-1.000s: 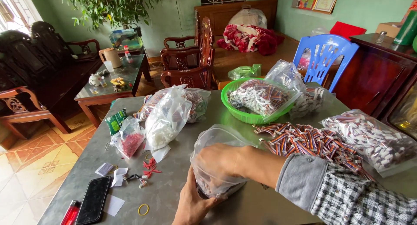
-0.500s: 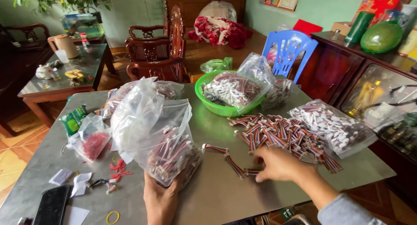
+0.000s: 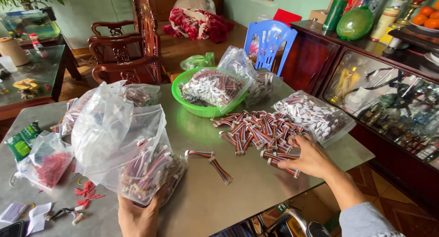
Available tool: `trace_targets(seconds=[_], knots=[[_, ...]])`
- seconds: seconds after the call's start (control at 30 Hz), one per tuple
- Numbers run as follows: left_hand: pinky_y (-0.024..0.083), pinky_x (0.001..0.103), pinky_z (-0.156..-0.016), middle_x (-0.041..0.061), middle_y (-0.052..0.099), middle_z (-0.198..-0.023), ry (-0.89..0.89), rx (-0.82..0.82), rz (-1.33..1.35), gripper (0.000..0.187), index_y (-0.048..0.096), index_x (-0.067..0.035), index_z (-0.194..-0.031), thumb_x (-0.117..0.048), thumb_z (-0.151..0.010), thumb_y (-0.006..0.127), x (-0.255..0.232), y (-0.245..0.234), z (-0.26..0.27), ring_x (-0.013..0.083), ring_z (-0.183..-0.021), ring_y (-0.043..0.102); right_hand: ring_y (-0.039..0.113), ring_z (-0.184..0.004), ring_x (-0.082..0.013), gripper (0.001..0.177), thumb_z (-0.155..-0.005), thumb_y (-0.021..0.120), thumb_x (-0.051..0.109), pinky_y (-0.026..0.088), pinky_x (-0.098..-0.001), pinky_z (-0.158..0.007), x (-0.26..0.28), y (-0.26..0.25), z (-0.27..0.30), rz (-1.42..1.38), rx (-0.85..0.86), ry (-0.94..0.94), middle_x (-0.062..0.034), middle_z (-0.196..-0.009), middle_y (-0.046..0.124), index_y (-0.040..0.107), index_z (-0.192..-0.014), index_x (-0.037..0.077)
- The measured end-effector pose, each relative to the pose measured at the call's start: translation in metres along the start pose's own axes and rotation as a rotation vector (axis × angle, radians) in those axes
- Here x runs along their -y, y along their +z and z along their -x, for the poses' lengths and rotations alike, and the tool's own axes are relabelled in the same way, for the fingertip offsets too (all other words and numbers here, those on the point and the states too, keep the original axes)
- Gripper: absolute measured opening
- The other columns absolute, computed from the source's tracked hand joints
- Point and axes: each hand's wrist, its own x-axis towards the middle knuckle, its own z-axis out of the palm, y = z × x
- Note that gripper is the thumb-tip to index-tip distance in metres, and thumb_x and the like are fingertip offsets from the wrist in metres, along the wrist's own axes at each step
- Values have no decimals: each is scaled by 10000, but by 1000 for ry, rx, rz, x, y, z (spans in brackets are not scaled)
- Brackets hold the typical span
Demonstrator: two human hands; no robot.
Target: Packaging small wrapped items into plastic bags on a table
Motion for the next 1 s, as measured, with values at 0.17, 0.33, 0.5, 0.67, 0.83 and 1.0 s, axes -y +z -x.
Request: trace_targets(seconds=[0.17,0.33,0.5,0.67,0.83,1.0], knots=[[451,396,-1016,-3,689,-1326,-18,-6,-24,1048,491,-315,-1534,-383,-549,842,7,2,-3,211,-1271,613,652,-930,-209,607,-706,933,418,466,-336,-780,-4,17,-2,220,69,100,-14,-1078,685,580,-1119,145],[458,376,-1025,-3,701,-1306,-48,1,-8,1039,519,-320,-1514,-350,-531,852,0,1,1,200,-1253,621,675,-742,-178,424,-868,820,332,476,-345,-657,3,43,-14,262,86,-37,-3,-891,713,599,-1197,182],[470,293,-1014,-31,731,-1268,-6,47,130,999,564,-266,-1472,-250,-525,880,-2,-1,-1,101,-1196,660,757,-845,-160,242,-898,754,197,515,-331,-686,39,23,-14,255,125,-187,23,-975,801,624,-1102,186],[455,329,-1049,-40,719,-1285,-91,36,79,1014,540,-319,-1490,-292,-530,864,-10,-3,0,138,-1235,637,700,-1192,-379,378,-955,676,238,513,-520,-1005,49,-8,-20,82,164,-86,-229,-1193,774,736,-1233,-11],[456,345,-1055,-28,716,-1301,-120,37,48,1008,534,-318,-1497,-335,-540,849,-2,0,-2,156,-1238,640,427,-553,-177,322,-975,651,290,312,-339,-540,51,-15,-33,67,219,35,-59,-649,538,727,-755,68],[458,327,-1039,-14,719,-1300,-101,43,70,994,546,-273,-1476,-356,-531,843,-8,-1,-1,163,-1226,649,777,-797,-248,435,-1035,562,201,538,-355,-808,32,-10,-59,3,193,122,-179,-850,838,804,-788,-63]])
